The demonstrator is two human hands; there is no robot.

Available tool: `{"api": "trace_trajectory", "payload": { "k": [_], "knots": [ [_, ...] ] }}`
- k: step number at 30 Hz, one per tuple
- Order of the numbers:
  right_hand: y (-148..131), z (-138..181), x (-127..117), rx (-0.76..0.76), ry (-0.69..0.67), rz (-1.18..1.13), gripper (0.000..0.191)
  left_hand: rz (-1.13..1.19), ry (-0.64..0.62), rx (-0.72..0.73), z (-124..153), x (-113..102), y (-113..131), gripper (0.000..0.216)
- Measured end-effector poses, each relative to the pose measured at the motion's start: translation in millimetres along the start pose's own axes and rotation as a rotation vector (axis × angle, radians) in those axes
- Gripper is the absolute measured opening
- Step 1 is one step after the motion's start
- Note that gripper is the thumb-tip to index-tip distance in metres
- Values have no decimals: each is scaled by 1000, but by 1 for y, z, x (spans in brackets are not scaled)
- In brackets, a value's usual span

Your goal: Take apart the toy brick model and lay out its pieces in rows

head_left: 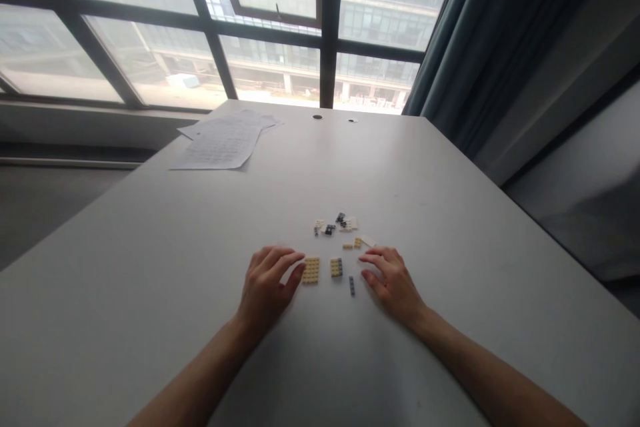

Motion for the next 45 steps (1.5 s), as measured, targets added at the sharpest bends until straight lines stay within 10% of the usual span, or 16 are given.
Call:
{"api": "trace_trajectory", "payload": {
  "k": [16,45],
  "knots": [
    [37,-120,30,242,-228,332,40,42,-4,10,1,1,-2,9],
    [28,-129,51,174,-220,330,21,59,-35,-31,1,1,-1,9]
  ]
}}
Point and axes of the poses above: each hand's wrist, its own z-axis away from the middle knuckle, its own x-axis out of the palm, y = z × x, the point moved 3 cm from there along -z, towards the middle knuckle, and after that the axes turned 15 degrees about -x, right-handed, at the moved point
